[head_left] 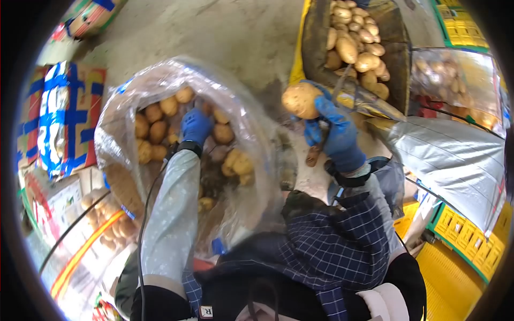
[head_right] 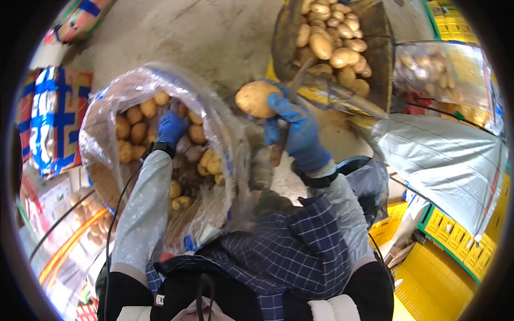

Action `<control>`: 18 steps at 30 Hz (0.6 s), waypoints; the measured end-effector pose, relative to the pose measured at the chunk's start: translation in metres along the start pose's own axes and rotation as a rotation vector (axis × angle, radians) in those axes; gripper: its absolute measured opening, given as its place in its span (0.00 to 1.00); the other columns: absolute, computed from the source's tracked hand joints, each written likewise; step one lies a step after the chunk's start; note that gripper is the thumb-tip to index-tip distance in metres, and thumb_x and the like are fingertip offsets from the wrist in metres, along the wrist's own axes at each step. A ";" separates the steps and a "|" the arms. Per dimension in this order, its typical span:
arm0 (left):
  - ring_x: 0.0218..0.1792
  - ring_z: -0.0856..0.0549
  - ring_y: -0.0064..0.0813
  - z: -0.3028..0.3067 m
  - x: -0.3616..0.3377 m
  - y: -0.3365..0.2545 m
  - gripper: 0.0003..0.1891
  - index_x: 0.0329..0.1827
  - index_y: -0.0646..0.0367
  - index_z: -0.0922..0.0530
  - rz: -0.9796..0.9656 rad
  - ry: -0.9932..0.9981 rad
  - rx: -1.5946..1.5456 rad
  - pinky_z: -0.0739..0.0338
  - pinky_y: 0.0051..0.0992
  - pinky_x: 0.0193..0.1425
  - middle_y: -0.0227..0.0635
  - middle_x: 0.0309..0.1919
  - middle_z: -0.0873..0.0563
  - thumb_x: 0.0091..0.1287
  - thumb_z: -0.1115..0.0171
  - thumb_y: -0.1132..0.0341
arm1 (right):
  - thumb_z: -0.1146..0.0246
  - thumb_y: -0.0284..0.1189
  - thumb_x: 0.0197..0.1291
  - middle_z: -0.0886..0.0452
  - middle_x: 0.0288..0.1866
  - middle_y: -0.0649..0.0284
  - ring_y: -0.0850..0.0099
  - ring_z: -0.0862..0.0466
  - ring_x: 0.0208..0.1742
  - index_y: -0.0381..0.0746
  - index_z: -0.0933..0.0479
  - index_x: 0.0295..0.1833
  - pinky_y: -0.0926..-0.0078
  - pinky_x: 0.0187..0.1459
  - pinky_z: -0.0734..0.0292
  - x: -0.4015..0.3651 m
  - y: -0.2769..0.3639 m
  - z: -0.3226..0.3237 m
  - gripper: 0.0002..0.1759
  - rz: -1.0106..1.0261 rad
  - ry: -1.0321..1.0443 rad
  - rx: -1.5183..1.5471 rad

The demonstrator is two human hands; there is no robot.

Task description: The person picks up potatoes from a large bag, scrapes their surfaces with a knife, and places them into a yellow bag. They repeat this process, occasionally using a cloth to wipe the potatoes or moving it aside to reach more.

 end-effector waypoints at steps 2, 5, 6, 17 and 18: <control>0.58 0.17 0.57 -0.007 0.013 -0.010 0.32 0.67 0.53 0.26 0.021 0.120 0.021 0.22 0.51 0.62 0.57 0.63 0.21 0.57 0.30 0.59 | 0.37 0.45 0.71 0.15 0.33 0.53 0.78 0.26 0.17 0.36 0.27 0.69 0.78 0.20 0.28 0.000 0.002 -0.008 0.30 -0.019 0.041 0.135; 0.57 0.16 0.54 0.033 -0.005 -0.012 0.34 0.69 0.56 0.27 -0.012 0.080 -0.101 0.21 0.47 0.61 0.55 0.62 0.20 0.56 0.30 0.63 | 0.40 0.46 0.71 0.15 0.36 0.52 0.78 0.27 0.18 0.36 0.27 0.70 0.78 0.21 0.28 0.004 -0.003 -0.006 0.31 -0.030 0.055 0.194; 0.56 0.15 0.52 0.051 -0.013 -0.004 0.34 0.69 0.57 0.28 -0.012 -0.015 -0.238 0.20 0.45 0.60 0.54 0.61 0.19 0.56 0.31 0.64 | 0.41 0.46 0.72 0.15 0.37 0.53 0.79 0.28 0.18 0.36 0.27 0.70 0.78 0.21 0.29 0.005 -0.001 0.000 0.30 -0.012 0.011 0.171; 0.16 0.26 0.31 0.110 -0.164 -0.087 0.45 0.74 0.66 0.34 0.455 0.770 -2.388 0.32 0.26 0.15 0.55 0.47 0.17 0.71 0.52 0.32 | 0.42 0.43 0.75 0.11 0.46 0.57 0.80 0.24 0.21 0.38 0.24 0.66 0.78 0.24 0.25 0.008 0.043 -0.012 0.24 0.298 -0.018 -0.173; 0.14 0.26 0.32 0.116 -0.171 -0.096 0.48 0.74 0.67 0.35 0.457 0.820 -2.423 0.35 0.24 0.13 0.58 0.45 0.17 0.70 0.53 0.28 | 0.39 0.38 0.73 0.11 0.47 0.57 0.80 0.23 0.21 0.39 0.24 0.67 0.80 0.24 0.26 -0.005 0.033 -0.047 0.23 0.177 0.029 -0.282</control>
Point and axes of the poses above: each hand's wrist, its own x-axis towards the middle knuckle, its own z-axis out of the back of the hand, y = z × x, the point moved 10 cm from there along x, towards the middle knuckle
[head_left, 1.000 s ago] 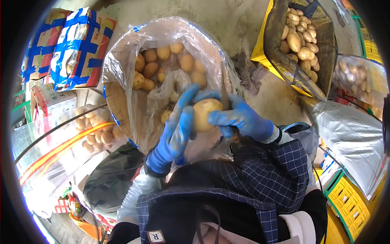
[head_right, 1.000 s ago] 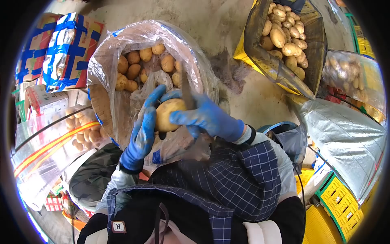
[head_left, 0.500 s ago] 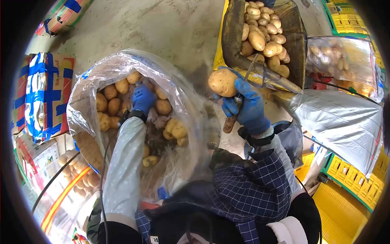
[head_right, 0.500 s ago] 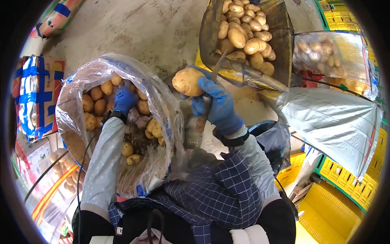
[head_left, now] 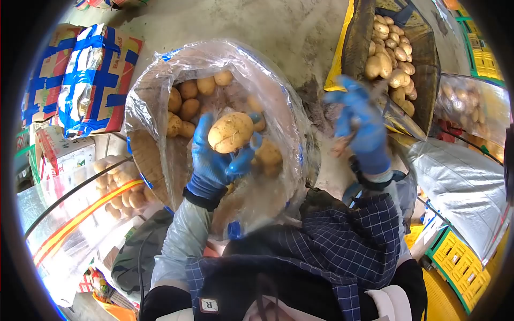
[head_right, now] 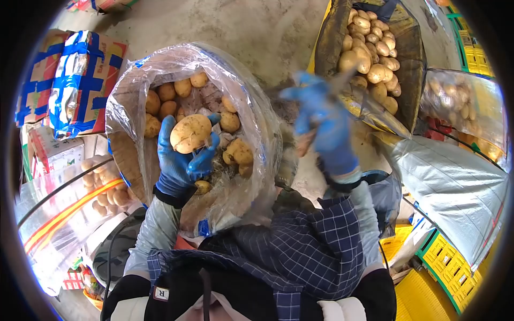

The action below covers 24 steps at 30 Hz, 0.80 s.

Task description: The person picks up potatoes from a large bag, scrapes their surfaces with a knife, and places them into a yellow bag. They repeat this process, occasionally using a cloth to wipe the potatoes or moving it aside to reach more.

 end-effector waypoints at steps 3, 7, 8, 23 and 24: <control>0.17 0.23 0.29 -0.015 -0.004 0.021 0.48 0.73 0.70 0.33 0.183 0.144 0.056 0.30 0.23 0.15 0.52 0.39 0.16 0.70 0.52 0.29 | 0.30 0.27 0.65 0.12 0.51 0.57 0.79 0.15 0.32 0.40 0.23 0.67 0.80 0.35 0.19 -0.024 -0.015 -0.084 0.25 -0.091 0.394 -0.239; 0.26 0.15 0.36 -0.009 -0.024 -0.016 0.40 0.76 0.62 0.35 -0.701 0.034 1.106 0.20 0.28 0.28 0.50 0.51 0.15 0.73 0.45 0.38 | 0.29 0.26 0.63 0.14 0.55 0.60 0.72 0.14 0.53 0.37 0.26 0.71 0.71 0.57 0.20 -0.033 -0.018 -0.130 0.30 0.083 0.530 -0.282; 0.28 0.13 0.37 -0.007 -0.028 -0.017 0.39 0.76 0.61 0.35 -0.725 -0.018 1.160 0.18 0.28 0.31 0.49 0.52 0.14 0.73 0.43 0.39 | 0.28 0.25 0.62 0.14 0.55 0.60 0.71 0.15 0.57 0.37 0.27 0.71 0.69 0.61 0.21 -0.034 -0.019 -0.132 0.31 0.052 0.550 -0.219; 0.38 0.13 0.22 -0.024 -0.050 -0.055 0.22 0.56 0.66 0.18 -0.778 -0.442 1.353 0.19 0.21 0.41 0.38 0.41 0.12 0.77 0.43 0.53 | 0.26 0.25 0.58 0.15 0.44 0.67 0.85 0.22 0.31 0.40 0.27 0.72 0.84 0.32 0.24 -0.040 -0.034 -0.118 0.35 -0.178 0.526 -0.100; 0.41 0.13 0.22 -0.019 -0.046 -0.061 0.20 0.56 0.64 0.17 -0.779 -0.468 1.292 0.19 0.21 0.43 0.39 0.42 0.12 0.75 0.40 0.55 | 0.27 0.25 0.58 0.15 0.42 0.67 0.85 0.22 0.30 0.40 0.27 0.72 0.84 0.31 0.25 -0.038 -0.033 -0.118 0.35 -0.172 0.515 -0.100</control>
Point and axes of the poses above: each hand's wrist, its own x-axis towards the middle knuckle, its own z-axis out of the back of the hand, y = z × x, the point moved 10 cm from there along x, towards the middle knuckle
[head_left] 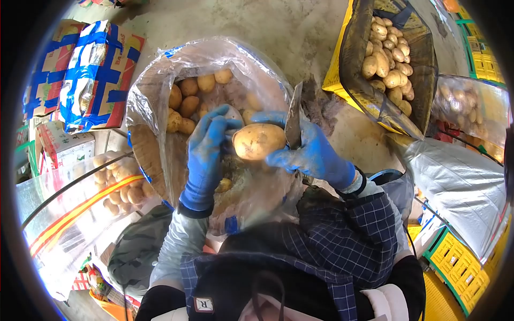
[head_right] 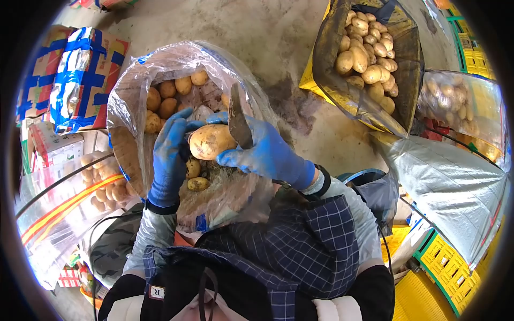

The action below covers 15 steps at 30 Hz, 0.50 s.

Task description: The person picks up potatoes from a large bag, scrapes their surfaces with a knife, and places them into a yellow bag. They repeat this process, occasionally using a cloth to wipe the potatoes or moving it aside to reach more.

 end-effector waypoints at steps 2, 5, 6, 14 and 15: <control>0.46 0.14 0.23 0.005 0.005 0.022 0.18 0.56 0.61 0.16 0.080 -0.064 -0.086 0.19 0.21 0.48 0.39 0.45 0.12 0.70 0.35 0.58 | 0.27 0.24 0.58 0.15 0.42 0.66 0.85 0.23 0.29 0.39 0.28 0.72 0.84 0.30 0.25 -0.005 -0.001 0.004 0.35 -0.120 -0.021 0.053; 0.49 0.14 0.23 0.011 0.016 0.026 0.18 0.60 0.61 0.18 -0.209 0.082 0.515 0.19 0.24 0.52 0.39 0.50 0.13 0.69 0.33 0.63 | 0.28 0.24 0.56 0.15 0.42 0.65 0.85 0.24 0.27 0.36 0.29 0.72 0.84 0.28 0.27 -0.009 -0.007 0.013 0.36 -0.138 -0.036 0.209; 0.50 0.14 0.24 0.008 0.018 0.022 0.19 0.60 0.63 0.18 -0.207 0.110 0.468 0.19 0.25 0.53 0.38 0.52 0.14 0.70 0.33 0.64 | 0.28 0.24 0.56 0.16 0.42 0.64 0.85 0.24 0.27 0.36 0.29 0.72 0.85 0.28 0.27 -0.007 -0.006 0.016 0.36 -0.124 -0.046 0.215; 0.42 0.20 0.20 -0.038 -0.009 -0.039 0.12 0.52 0.64 0.17 -0.060 0.272 -0.228 0.24 0.23 0.51 0.30 0.43 0.18 0.65 0.31 0.76 | 0.30 0.24 0.54 0.16 0.43 0.64 0.86 0.25 0.26 0.36 0.30 0.73 0.87 0.27 0.29 -0.009 -0.012 0.017 0.38 -0.079 -0.049 0.255; 0.43 0.20 0.20 -0.037 -0.009 -0.044 0.11 0.50 0.64 0.17 -0.141 0.285 -0.219 0.24 0.23 0.51 0.30 0.43 0.18 0.66 0.31 0.76 | 0.31 0.23 0.52 0.16 0.43 0.63 0.84 0.24 0.25 0.35 0.32 0.74 0.85 0.26 0.29 -0.009 -0.014 0.017 0.40 -0.091 -0.057 0.263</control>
Point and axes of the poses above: each hand's wrist, its own x-axis towards the middle knuckle, its own z-axis out of the back of the hand, y = z × x, the point moved 10 cm from there along x, towards the middle knuckle
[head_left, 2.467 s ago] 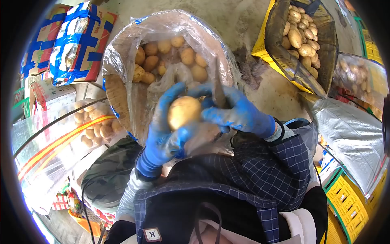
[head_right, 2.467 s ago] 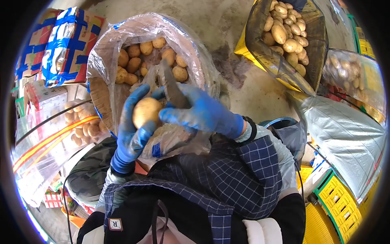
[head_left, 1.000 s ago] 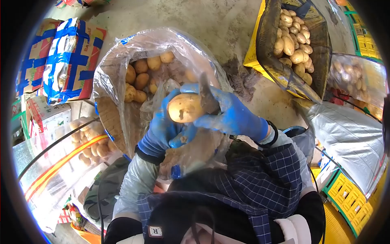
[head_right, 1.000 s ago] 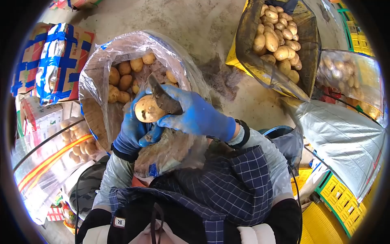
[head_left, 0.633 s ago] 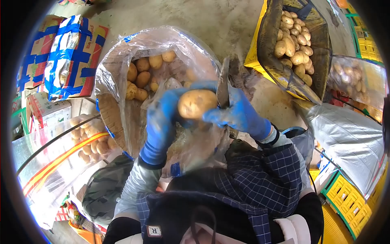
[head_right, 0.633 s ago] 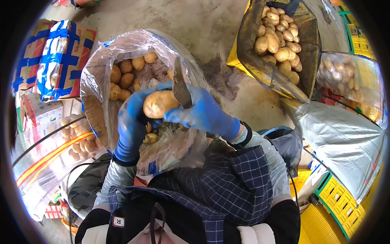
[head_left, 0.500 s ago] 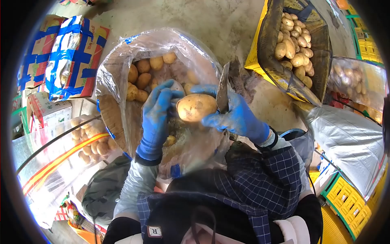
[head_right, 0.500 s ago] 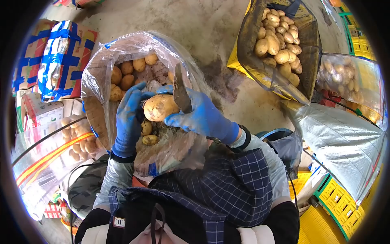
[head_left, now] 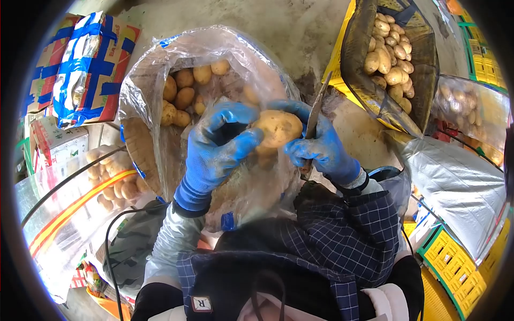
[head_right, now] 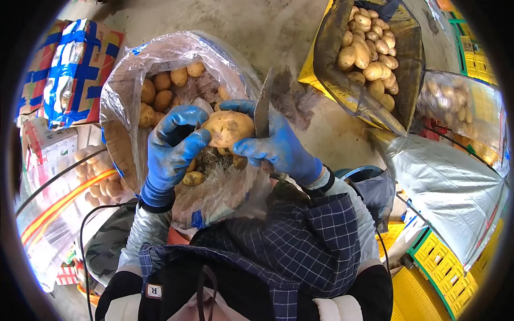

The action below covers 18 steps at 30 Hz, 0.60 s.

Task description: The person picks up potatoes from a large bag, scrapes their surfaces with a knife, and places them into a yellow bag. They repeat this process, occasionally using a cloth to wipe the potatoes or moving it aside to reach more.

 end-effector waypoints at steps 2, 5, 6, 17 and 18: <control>0.44 0.20 0.19 0.000 0.001 -0.008 0.08 0.47 0.64 0.17 -0.154 0.048 0.038 0.25 0.23 0.50 0.31 0.44 0.18 0.67 0.31 0.75 | 0.34 0.21 0.49 0.16 0.43 0.62 0.81 0.24 0.23 0.34 0.35 0.76 0.81 0.25 0.28 0.000 -0.002 0.001 0.44 -0.018 -0.022 0.015; 0.41 0.20 0.20 0.009 -0.002 0.001 0.06 0.43 0.64 0.17 -0.067 -0.010 0.057 0.24 0.22 0.47 0.29 0.42 0.18 0.67 0.30 0.73 | 0.35 0.21 0.49 0.16 0.43 0.61 0.80 0.23 0.23 0.34 0.36 0.76 0.81 0.25 0.27 -0.001 -0.008 0.003 0.44 -0.049 -0.027 0.020; 0.41 0.18 0.21 0.024 -0.002 0.012 0.05 0.44 0.64 0.17 0.037 -0.138 0.034 0.23 0.23 0.47 0.30 0.43 0.17 0.68 0.32 0.73 | 0.34 0.21 0.51 0.17 0.44 0.62 0.82 0.24 0.23 0.34 0.35 0.76 0.82 0.25 0.28 -0.001 -0.006 0.002 0.42 -0.034 -0.015 0.067; 0.46 0.17 0.21 -0.006 -0.002 0.019 0.22 0.67 0.67 0.23 0.069 0.037 0.185 0.19 0.27 0.48 0.37 0.54 0.14 0.78 0.43 0.59 | 0.31 0.21 0.57 0.17 0.47 0.60 0.83 0.25 0.24 0.35 0.33 0.74 0.84 0.26 0.27 -0.002 -0.004 0.004 0.37 -0.003 -0.072 0.083; 0.45 0.17 0.20 -0.020 -0.003 0.017 0.23 0.68 0.67 0.24 0.058 -0.003 0.106 0.19 0.26 0.48 0.37 0.54 0.14 0.78 0.42 0.59 | 0.31 0.20 0.57 0.17 0.46 0.61 0.83 0.24 0.24 0.35 0.33 0.74 0.84 0.26 0.27 0.001 -0.001 0.004 0.38 0.078 -0.078 -0.002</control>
Point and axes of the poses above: each hand's wrist, its own x-axis towards the middle knuckle, its own z-axis out of the back of the hand, y = z × x, the point moved 10 cm from there along x, towards the middle knuckle
